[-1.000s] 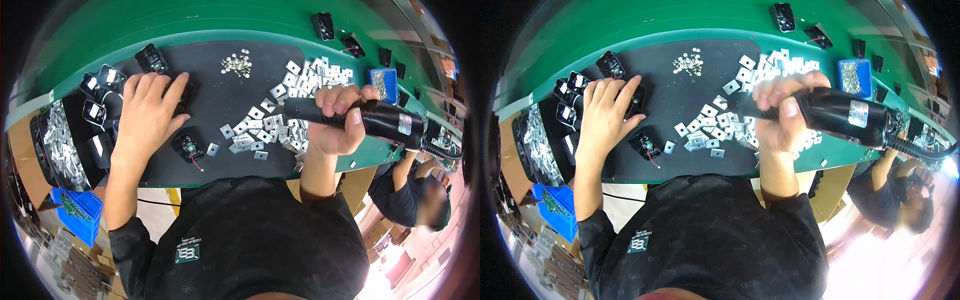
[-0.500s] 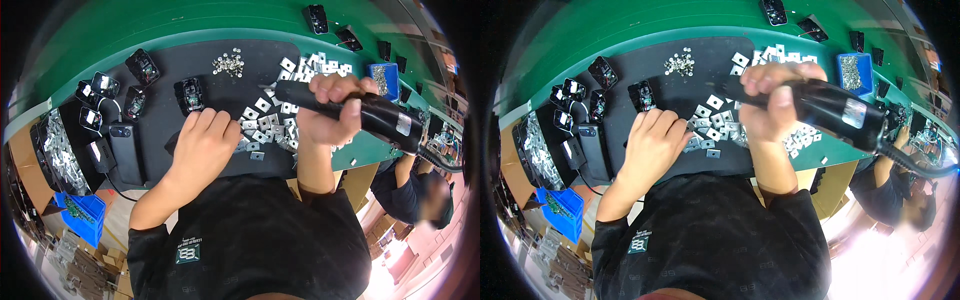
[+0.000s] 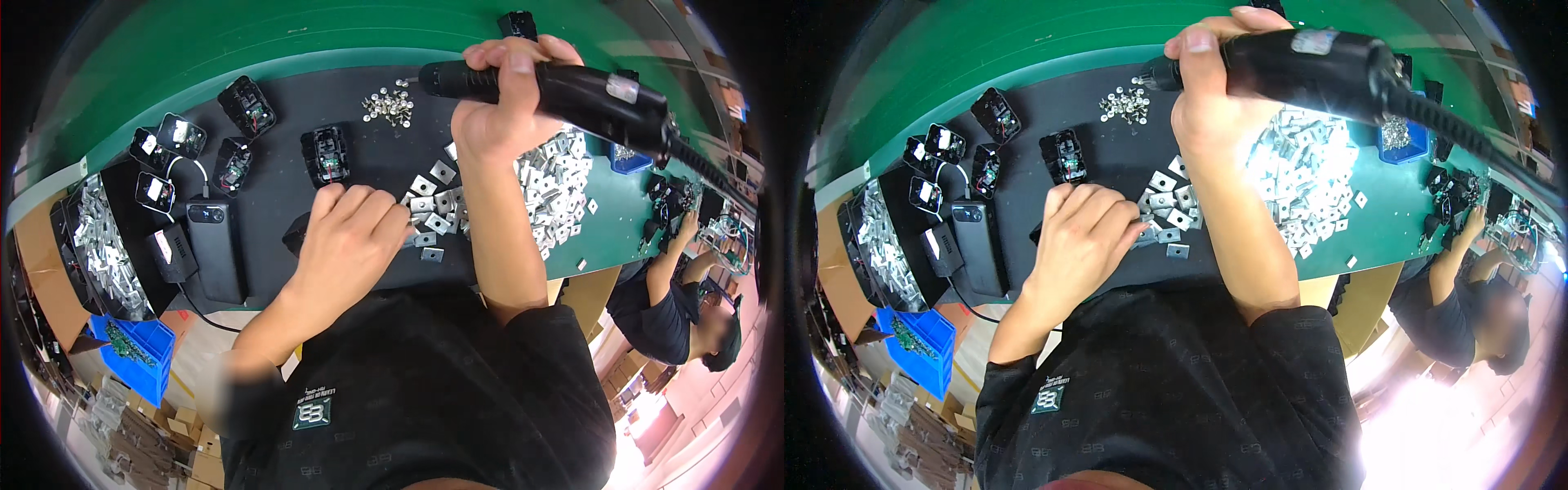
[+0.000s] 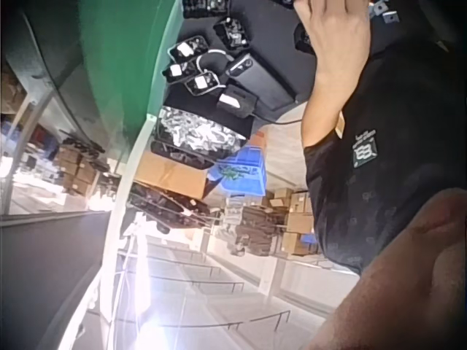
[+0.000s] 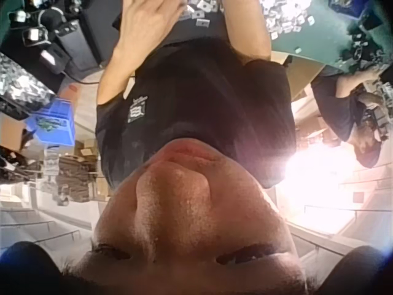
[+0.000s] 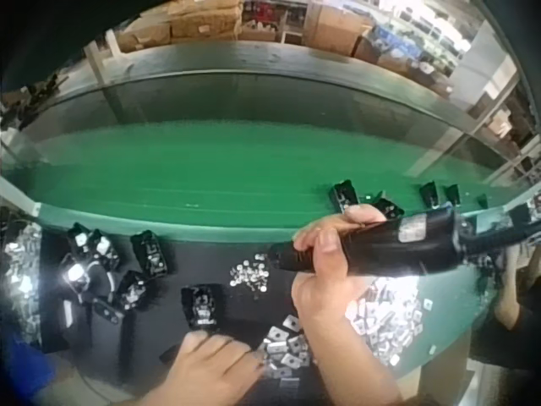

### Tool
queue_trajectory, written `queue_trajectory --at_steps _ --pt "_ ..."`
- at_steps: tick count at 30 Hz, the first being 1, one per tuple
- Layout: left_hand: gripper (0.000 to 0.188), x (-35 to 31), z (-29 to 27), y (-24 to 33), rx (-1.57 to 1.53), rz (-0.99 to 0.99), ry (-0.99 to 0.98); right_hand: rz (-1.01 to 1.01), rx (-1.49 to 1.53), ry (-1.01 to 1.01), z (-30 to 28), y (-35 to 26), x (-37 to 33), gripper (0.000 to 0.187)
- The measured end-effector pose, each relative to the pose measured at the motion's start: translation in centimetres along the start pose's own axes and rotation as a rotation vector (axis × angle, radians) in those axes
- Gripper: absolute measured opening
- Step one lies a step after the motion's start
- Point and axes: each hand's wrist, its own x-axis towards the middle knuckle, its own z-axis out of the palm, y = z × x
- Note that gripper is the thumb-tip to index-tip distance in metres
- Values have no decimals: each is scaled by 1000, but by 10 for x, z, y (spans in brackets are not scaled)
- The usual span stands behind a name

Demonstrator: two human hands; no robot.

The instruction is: The person uses a soldering iron to attach small metal brackets to the terminals of small black electronic devices. They repeatedly pick up a bracket, position it on the device, and apply the soldering iron to secure it. Completed devices are placed to the side on the green workbench.

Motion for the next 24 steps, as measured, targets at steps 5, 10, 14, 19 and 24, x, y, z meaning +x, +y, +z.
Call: queue_trajectory --at_steps 5,10,14,19,24 --pt "19 -14 -23 -22 -122 -138 179 -12 -39 26 -3 -2 0 33" --pt "18 -16 -38 -40 -67 -279 276 49 157 -5 -10 -24 6 35" --pt "17 -8 -37 -52 -84 -273 257 151 282 -19 -17 -46 7 38" --pt "18 3 -26 -65 46 -264 210 169 303 -24 -23 -52 7 36" --pt "19 6 -20 -67 71 -225 248 203 317 37 -21 -48 7 38"
